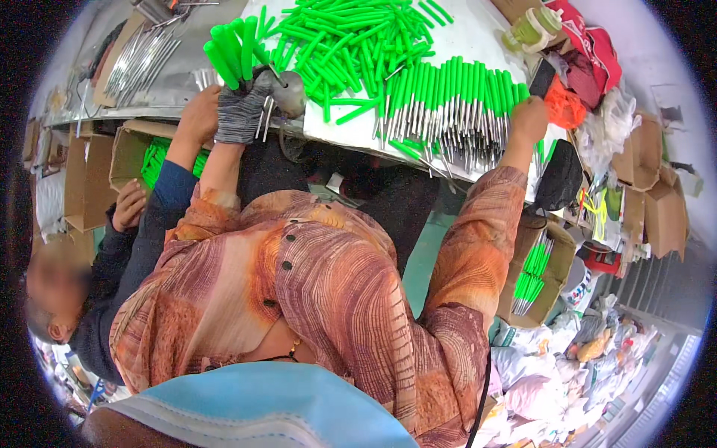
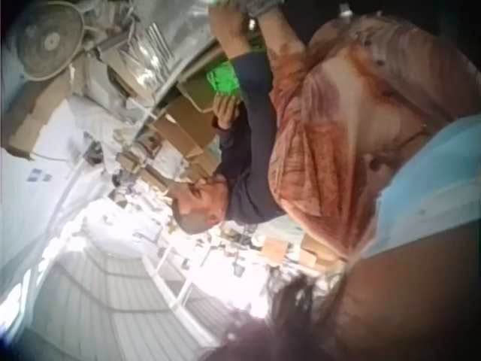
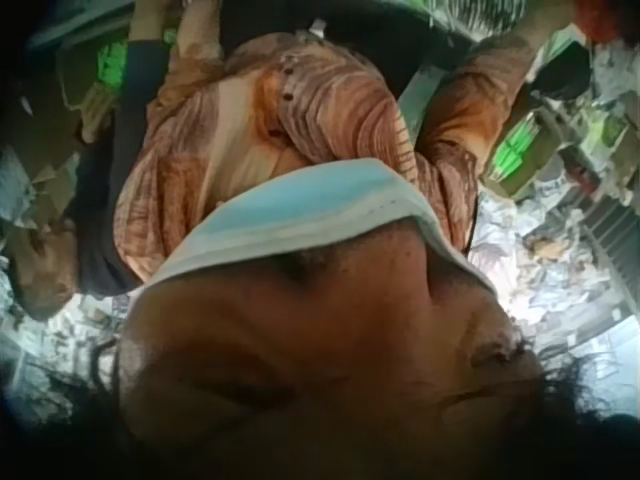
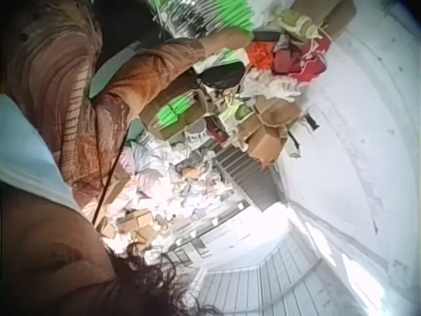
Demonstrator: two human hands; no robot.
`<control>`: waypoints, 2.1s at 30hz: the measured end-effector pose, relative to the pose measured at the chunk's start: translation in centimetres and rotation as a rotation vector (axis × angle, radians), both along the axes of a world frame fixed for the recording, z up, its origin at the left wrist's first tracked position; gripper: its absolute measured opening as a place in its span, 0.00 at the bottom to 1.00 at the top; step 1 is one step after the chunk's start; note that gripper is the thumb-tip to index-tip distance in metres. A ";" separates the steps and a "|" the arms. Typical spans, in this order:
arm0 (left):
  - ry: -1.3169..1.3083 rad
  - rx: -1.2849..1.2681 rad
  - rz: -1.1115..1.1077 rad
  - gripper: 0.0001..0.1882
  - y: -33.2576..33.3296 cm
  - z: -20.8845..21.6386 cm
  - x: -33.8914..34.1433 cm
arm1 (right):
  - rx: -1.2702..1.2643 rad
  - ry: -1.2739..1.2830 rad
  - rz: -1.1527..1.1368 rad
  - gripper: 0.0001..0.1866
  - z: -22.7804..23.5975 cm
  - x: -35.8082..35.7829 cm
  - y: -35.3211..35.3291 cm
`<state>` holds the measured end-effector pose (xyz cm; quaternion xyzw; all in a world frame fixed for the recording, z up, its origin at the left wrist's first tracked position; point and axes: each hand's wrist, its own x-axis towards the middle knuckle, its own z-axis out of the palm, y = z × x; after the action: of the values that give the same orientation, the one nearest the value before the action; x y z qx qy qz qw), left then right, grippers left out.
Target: Manually assembling green plastic parts at a factory workstation.
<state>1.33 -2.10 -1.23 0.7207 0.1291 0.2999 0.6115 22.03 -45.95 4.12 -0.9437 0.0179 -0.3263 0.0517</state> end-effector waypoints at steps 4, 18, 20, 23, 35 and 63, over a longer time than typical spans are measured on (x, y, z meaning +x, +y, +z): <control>0.013 -0.124 -0.047 0.13 0.2 0.8 -1.2 | -0.048 0.312 -0.038 0.12 0.3 -0.8 1.3; -0.022 -0.402 0.057 0.17 1.4 3.2 -1.9 | 1.023 0.555 1.465 0.16 8.4 -14.2 32.3; -0.024 -0.351 0.082 0.17 1.5 3.5 -2.2 | 1.093 0.537 1.422 0.16 7.0 -14.7 32.8; -0.008 -0.358 0.084 0.18 1.5 3.6 -2.3 | 1.078 0.620 1.372 0.16 5.2 -14.5 32.7; -0.022 -0.291 0.058 0.18 1.2 2.7 -0.3 | 0.982 0.354 1.372 0.18 1.1 -14.5 32.1; 0.096 0.639 -0.128 0.20 0.4 1.3 0.3 | 0.544 -0.013 0.909 0.12 2.8 -9.2 22.7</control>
<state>1.62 -1.70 0.05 0.8961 0.0115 0.2521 0.3651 12.80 -23.27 6.88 -0.8067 -0.3093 -0.2605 0.4309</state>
